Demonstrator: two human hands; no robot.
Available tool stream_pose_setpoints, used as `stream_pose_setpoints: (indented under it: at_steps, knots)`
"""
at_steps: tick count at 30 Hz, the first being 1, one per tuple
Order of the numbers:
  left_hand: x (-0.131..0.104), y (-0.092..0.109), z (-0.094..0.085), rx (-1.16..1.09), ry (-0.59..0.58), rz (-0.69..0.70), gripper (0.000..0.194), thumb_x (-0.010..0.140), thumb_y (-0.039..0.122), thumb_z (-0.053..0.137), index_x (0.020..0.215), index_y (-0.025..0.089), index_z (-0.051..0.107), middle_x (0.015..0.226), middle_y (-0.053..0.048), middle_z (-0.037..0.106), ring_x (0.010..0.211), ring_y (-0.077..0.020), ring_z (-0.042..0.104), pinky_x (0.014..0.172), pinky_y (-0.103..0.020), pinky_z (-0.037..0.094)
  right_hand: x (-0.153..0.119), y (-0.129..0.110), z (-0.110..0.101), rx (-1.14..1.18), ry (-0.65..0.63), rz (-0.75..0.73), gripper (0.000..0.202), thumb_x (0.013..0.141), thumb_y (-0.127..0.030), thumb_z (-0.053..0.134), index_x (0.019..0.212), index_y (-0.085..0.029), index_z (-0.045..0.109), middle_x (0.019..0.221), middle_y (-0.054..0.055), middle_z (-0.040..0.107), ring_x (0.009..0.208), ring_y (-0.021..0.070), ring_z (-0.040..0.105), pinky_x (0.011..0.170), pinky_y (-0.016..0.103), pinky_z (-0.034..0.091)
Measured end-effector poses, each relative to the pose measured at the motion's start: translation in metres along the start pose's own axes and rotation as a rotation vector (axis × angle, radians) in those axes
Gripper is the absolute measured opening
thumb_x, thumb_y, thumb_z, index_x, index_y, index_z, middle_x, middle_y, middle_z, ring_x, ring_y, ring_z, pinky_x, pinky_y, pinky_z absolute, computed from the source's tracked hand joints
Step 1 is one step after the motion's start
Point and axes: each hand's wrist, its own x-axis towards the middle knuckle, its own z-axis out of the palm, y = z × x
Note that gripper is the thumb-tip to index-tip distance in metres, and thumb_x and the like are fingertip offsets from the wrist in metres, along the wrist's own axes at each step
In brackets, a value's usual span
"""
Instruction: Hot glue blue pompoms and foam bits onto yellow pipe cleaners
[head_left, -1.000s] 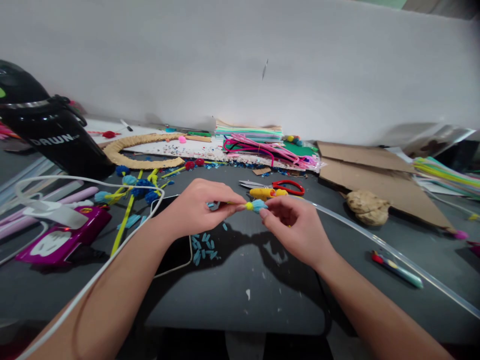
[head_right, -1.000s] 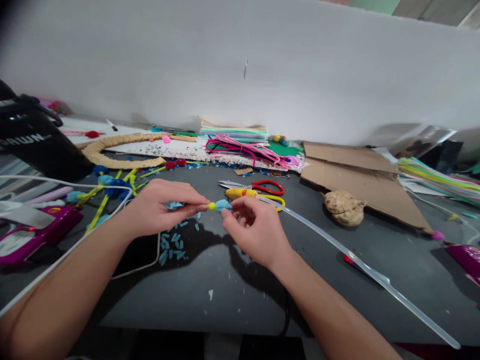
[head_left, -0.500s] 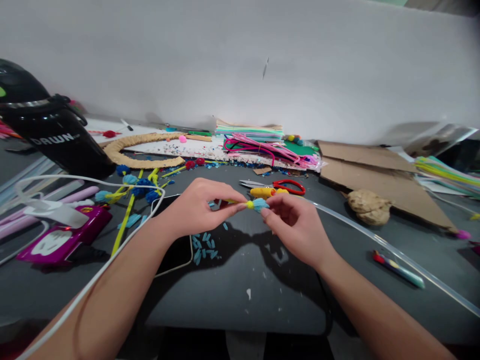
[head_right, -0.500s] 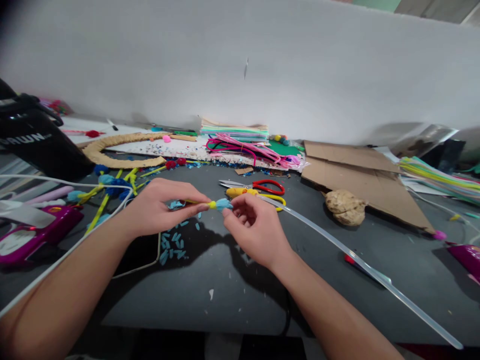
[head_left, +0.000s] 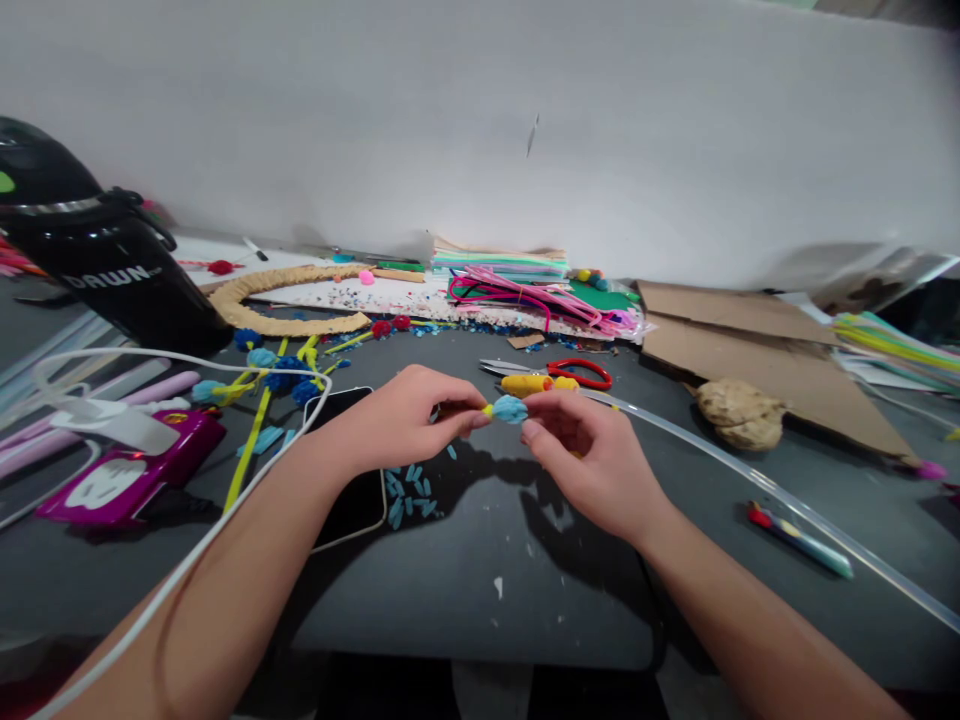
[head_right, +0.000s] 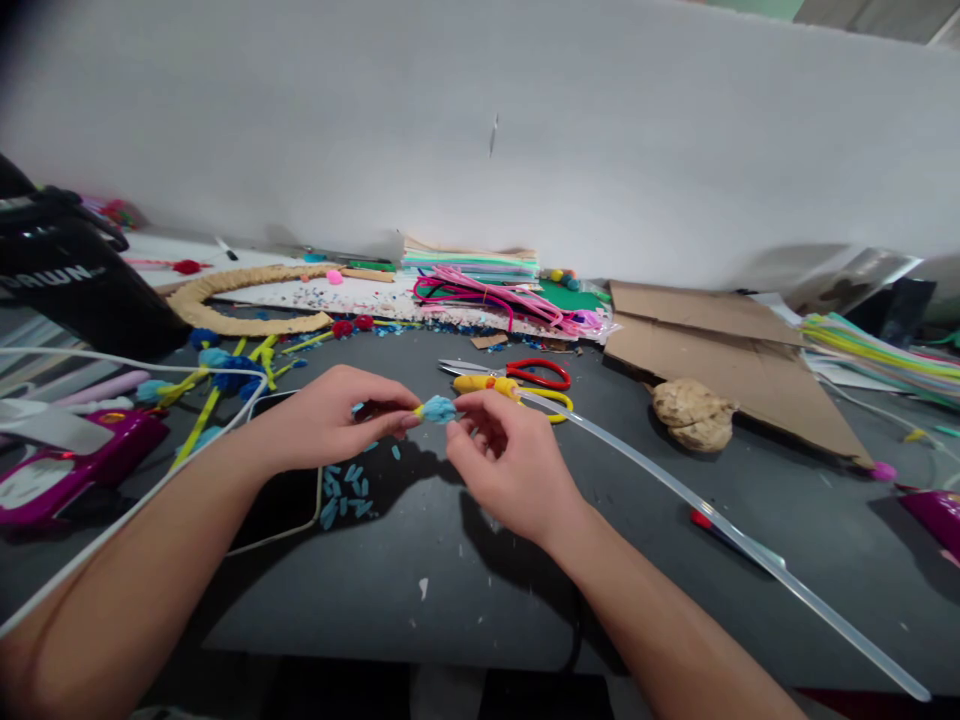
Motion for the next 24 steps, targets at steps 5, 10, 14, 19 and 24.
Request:
stream_pose_setpoints:
  at_steps: [5, 10, 14, 19, 24]
  knots:
    - [0.0000, -0.0006, -0.0030, -0.032, 0.093, -0.046, 0.025, 0.091, 0.034, 0.055, 0.090, 0.016, 0.073, 0.072, -0.002, 0.072, 0.064, -0.0122, 0.063, 0.058, -0.019, 0.042, 0.0006, 0.0030, 0.0008, -0.007, 0.009, -0.036, 0.022, 0.085, -0.027, 0.063, 0.106, -0.019, 0.065, 0.086, 0.006, 0.069, 0.072, 0.0175, 0.065, 0.057, 0.027, 0.052]
    - [-0.0002, -0.0005, -0.0055, -0.086, 0.152, -0.055, 0.022, 0.089, 0.032, 0.058, 0.085, 0.016, 0.072, 0.070, -0.001, 0.072, 0.062, -0.0119, 0.063, 0.056, -0.019, 0.043, 0.0006, 0.0029, 0.0004, 0.003, 0.023, -0.057, 0.023, 0.085, -0.029, 0.064, 0.106, -0.019, 0.064, 0.085, 0.006, 0.069, 0.070, 0.0171, 0.065, 0.055, 0.027, 0.052]
    - [-0.0003, -0.0005, -0.0047, -0.117, 0.151, -0.064, 0.022, 0.089, 0.032, 0.059, 0.086, 0.016, 0.073, 0.070, -0.002, 0.073, 0.062, -0.0120, 0.064, 0.056, -0.019, 0.044, -0.0005, 0.0017, -0.0001, 0.005, 0.058, -0.090, 0.027, 0.084, -0.032, 0.067, 0.108, -0.020, 0.063, 0.084, 0.005, 0.068, 0.065, 0.0148, 0.062, 0.052, 0.026, 0.049]
    - [0.0001, 0.0019, -0.0033, -0.139, 0.109, -0.082, 0.023, 0.088, 0.035, 0.060, 0.087, 0.016, 0.074, 0.070, -0.002, 0.073, 0.062, -0.0123, 0.064, 0.057, -0.019, 0.045, -0.0013, 0.0020, 0.0000, -0.065, 0.121, -0.150, 0.031, 0.082, -0.033, 0.069, 0.110, -0.021, 0.062, 0.082, 0.003, 0.067, 0.056, 0.0112, 0.054, 0.048, 0.025, 0.045]
    - [0.0001, 0.0053, -0.0021, -0.167, 0.052, -0.070, 0.025, 0.088, 0.036, 0.059, 0.084, 0.016, 0.075, 0.068, -0.001, 0.072, 0.063, -0.0120, 0.064, 0.059, -0.019, 0.046, -0.0006, 0.0022, -0.0001, -0.131, 0.134, -0.188, 0.022, 0.084, -0.029, 0.067, 0.104, -0.020, 0.066, 0.081, 0.003, 0.068, 0.057, 0.0114, 0.056, 0.052, 0.025, 0.047]
